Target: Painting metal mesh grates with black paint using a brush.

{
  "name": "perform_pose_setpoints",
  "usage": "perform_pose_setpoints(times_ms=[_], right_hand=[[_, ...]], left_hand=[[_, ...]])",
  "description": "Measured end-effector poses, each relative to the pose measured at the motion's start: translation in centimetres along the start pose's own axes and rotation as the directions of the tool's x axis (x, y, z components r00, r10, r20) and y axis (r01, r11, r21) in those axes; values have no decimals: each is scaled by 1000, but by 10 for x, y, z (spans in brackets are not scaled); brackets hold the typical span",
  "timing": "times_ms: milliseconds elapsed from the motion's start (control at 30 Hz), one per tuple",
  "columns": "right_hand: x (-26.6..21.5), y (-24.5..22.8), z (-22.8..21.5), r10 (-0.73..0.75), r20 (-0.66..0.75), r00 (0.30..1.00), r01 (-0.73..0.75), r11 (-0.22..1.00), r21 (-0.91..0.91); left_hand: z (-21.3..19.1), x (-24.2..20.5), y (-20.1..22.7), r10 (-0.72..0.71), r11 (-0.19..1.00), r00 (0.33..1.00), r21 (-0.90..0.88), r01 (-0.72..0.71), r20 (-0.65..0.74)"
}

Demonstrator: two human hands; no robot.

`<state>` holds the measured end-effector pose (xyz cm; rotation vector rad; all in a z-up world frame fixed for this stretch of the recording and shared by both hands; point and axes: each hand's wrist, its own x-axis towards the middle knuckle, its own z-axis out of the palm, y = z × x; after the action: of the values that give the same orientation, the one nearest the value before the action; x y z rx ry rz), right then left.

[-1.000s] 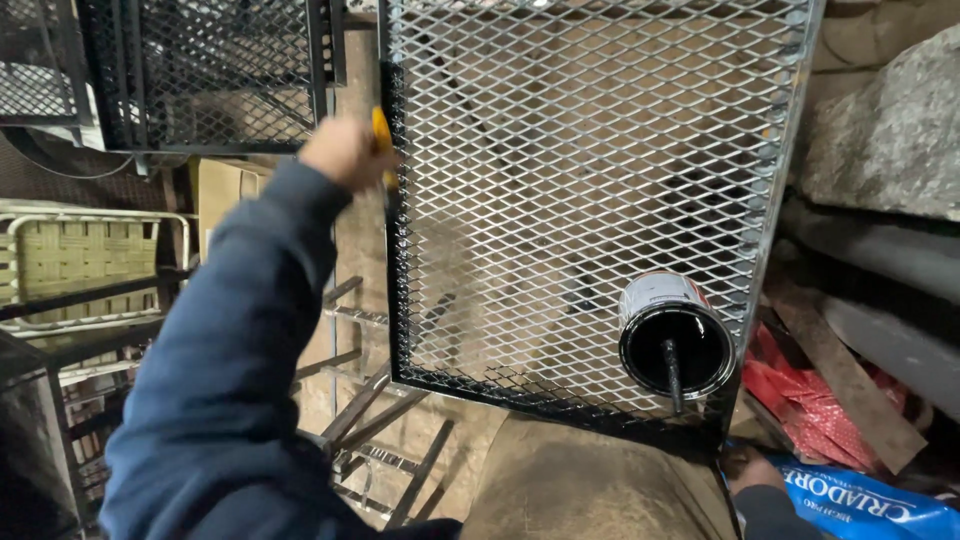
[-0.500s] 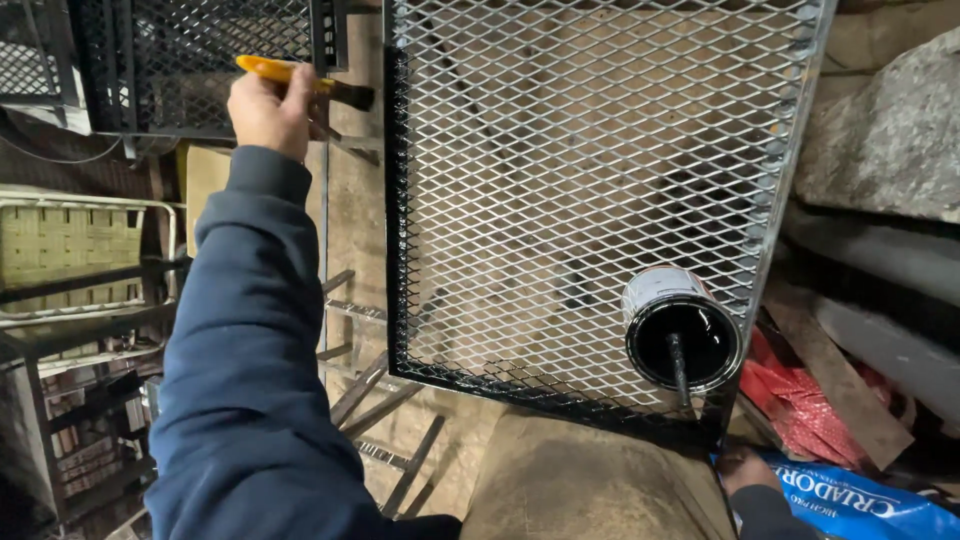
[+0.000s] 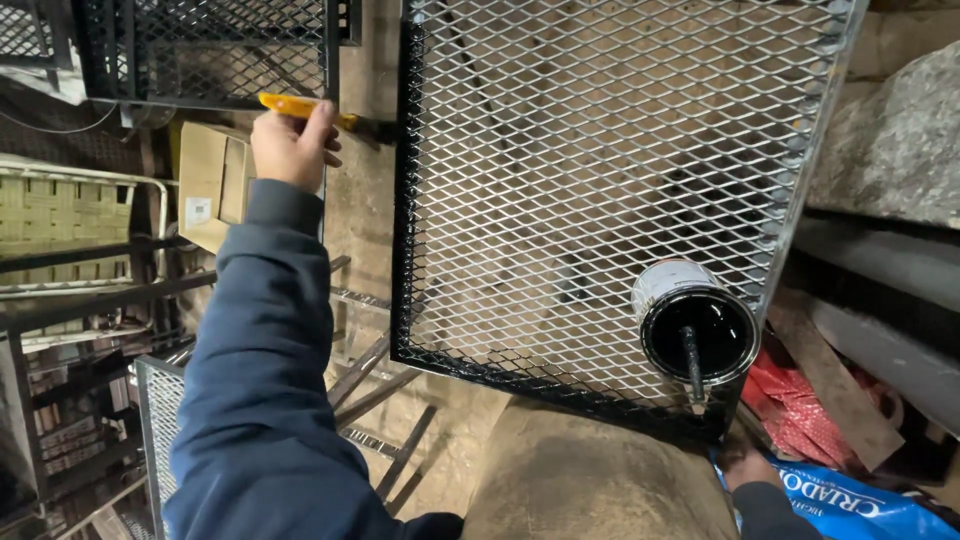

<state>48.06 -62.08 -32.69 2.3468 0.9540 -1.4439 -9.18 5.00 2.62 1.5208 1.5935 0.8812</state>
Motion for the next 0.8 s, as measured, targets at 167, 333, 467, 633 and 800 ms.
perform_pose_setpoints(times_ms=[167,333,467,633,800], right_hand=[[14,22,19,-80,-41,996,78,996,-41],[16,25,22,-44,-73,996,40,998,-49],[17,45,28,-25,-108,994,17,997,-78],[2,49,12,-69,-153,986,69,998,-6],[12,71,31,-45,-163,986,60,994,87]], left_hand=[[-3,-21,15,-20,999,1000,-30,20,7],[27,-30,51,-21,992,991,128,4,136],[57,-8,17,360,873,927,313,-374,103],[41,-30,13,430,801,871,344,-489,238],[14,-26,49,-195,882,865,468,-50,462]])
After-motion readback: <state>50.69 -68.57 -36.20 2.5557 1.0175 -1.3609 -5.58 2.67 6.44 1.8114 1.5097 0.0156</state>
